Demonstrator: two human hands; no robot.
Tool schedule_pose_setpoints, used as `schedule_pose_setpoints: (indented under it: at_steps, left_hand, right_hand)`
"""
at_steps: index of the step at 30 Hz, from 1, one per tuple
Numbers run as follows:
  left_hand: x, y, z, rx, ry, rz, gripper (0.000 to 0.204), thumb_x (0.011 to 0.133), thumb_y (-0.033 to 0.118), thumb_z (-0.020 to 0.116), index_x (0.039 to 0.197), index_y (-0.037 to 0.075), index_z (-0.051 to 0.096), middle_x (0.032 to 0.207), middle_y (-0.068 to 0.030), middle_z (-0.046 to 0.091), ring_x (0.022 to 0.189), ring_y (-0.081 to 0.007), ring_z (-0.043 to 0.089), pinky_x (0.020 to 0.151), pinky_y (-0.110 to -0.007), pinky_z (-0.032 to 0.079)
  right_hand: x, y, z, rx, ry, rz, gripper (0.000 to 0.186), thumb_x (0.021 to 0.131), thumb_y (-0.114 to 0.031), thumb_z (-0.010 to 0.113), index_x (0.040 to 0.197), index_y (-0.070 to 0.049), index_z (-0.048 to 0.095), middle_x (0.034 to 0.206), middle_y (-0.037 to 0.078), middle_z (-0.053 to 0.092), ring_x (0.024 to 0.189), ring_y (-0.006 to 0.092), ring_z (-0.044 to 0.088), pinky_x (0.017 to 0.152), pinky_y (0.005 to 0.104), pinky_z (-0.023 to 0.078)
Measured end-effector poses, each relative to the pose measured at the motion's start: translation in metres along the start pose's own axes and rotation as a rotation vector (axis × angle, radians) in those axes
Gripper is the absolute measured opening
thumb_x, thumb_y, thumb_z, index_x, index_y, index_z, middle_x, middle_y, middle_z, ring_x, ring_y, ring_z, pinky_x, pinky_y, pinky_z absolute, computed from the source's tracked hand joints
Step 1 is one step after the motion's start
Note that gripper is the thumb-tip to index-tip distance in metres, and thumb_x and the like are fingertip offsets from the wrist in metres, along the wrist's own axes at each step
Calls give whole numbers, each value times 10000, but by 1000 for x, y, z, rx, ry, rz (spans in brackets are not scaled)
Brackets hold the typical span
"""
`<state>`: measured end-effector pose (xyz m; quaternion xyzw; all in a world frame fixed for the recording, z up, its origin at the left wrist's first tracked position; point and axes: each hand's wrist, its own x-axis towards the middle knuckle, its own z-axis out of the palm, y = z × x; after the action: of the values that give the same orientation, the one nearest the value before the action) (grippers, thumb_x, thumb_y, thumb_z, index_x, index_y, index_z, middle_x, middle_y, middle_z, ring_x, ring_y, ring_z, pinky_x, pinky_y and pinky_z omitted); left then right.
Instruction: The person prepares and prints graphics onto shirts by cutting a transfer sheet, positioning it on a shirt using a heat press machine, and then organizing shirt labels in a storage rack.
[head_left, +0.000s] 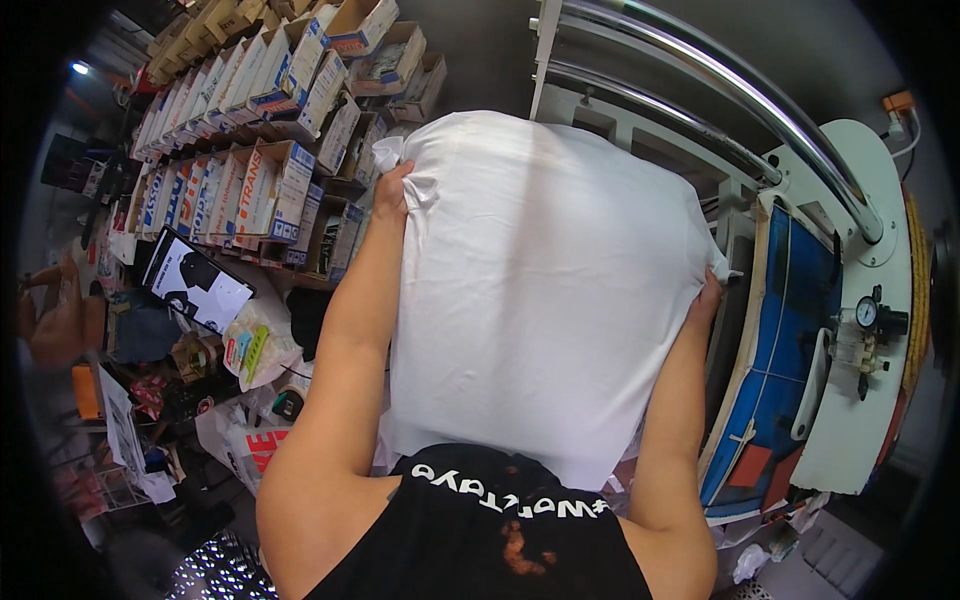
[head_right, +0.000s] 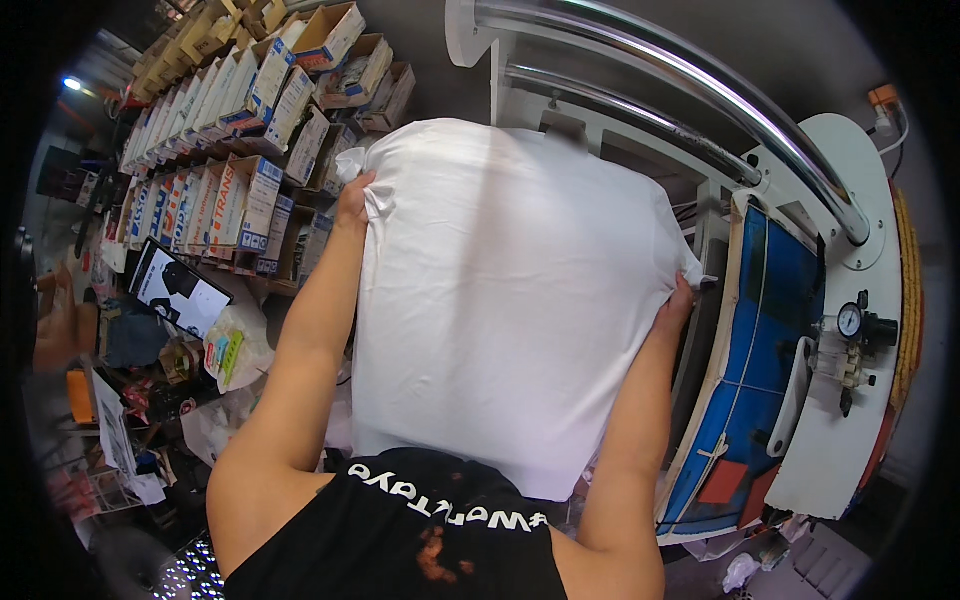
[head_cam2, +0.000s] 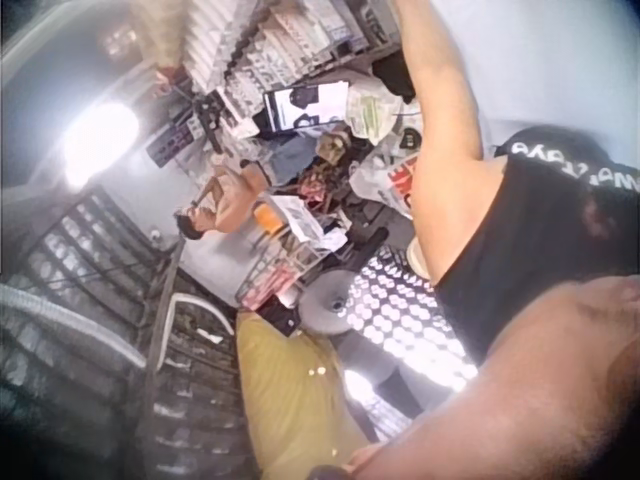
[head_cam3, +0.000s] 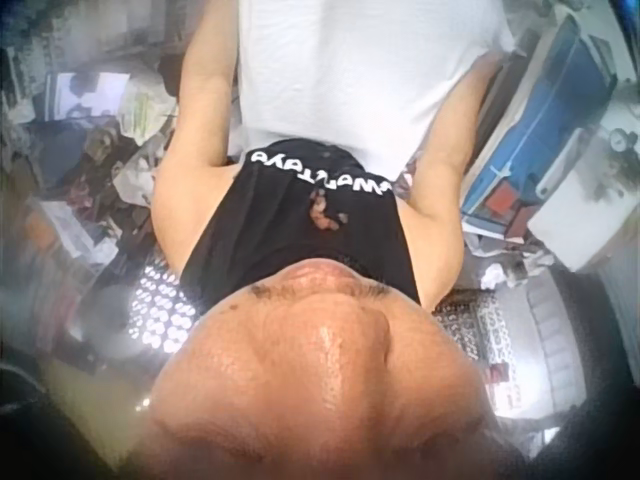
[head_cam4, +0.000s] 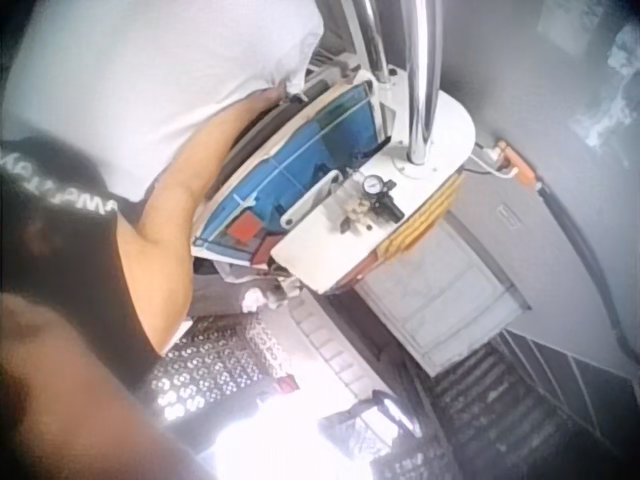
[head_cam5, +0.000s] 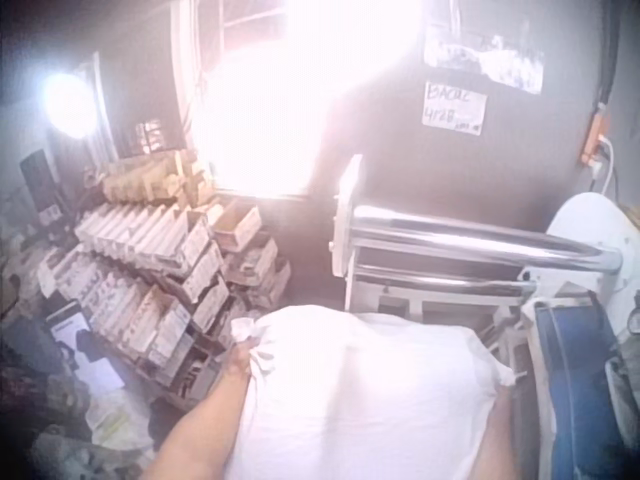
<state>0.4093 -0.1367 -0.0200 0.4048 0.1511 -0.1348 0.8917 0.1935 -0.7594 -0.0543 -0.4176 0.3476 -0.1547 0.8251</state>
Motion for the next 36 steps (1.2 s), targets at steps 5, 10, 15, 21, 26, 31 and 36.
schedule_pose_setpoints:
  at_steps: [5,10,15,21,26,31,36]
  left_hand:
    - [2,-19,0,157,192,29,365,906,98,635,1227,-70,586,1125,-195,686,962,-307,706,848,-426,589]
    - [-2,-23,31,1248,287,167,798,727,323,856,1341,-54,513,1264,-241,634,1112,-336,652,963,-424,505]
    - [-43,3,134,1440,186,1253,220,830,20,589,1028,-1,684,1107,-194,671,1003,-376,633,931,-447,480]
    - [-73,-88,221,1781,-404,1110,245,858,137,583,1093,88,629,1125,-105,629,1173,-324,543,1055,-559,369]
    - [-40,-92,227,1831,-362,780,230,884,191,582,1098,125,633,1124,-66,641,1124,-336,560,942,-529,400]
    - [-76,-45,215,1534,-318,965,272,848,152,649,1115,97,658,1162,-111,666,1133,-326,595,955,-537,422]
    - [-271,-15,65,1268,-34,1078,188,809,-9,649,991,36,659,1049,-140,664,1019,-330,622,921,-415,481]
  right_hand:
    - [-16,8,31,-94,216,-125,419,910,-133,585,1286,49,560,1235,216,644,1104,369,650,957,449,533]
    - [-53,-8,88,-1373,406,-439,571,795,-210,749,1262,52,552,1258,247,606,1182,433,572,1012,487,466]
    - [-113,-27,166,-1456,184,-922,524,853,-260,719,1265,24,565,1335,199,545,1290,387,478,1089,475,394]
    - [-137,41,275,-1682,-258,-1111,374,934,-331,563,1253,-144,620,1317,142,570,1284,349,475,1099,633,283]
    - [-123,18,297,-1805,-322,-773,350,893,-324,584,1208,-188,654,1305,121,579,1263,339,490,1049,605,338]
    - [-139,9,259,-1501,-310,-882,492,829,-279,698,1292,-131,621,1355,146,546,1317,345,451,1122,511,327]
    - [-222,-35,135,-1173,-219,-804,323,898,-153,708,1191,-20,671,1132,158,684,1020,269,656,901,360,527]
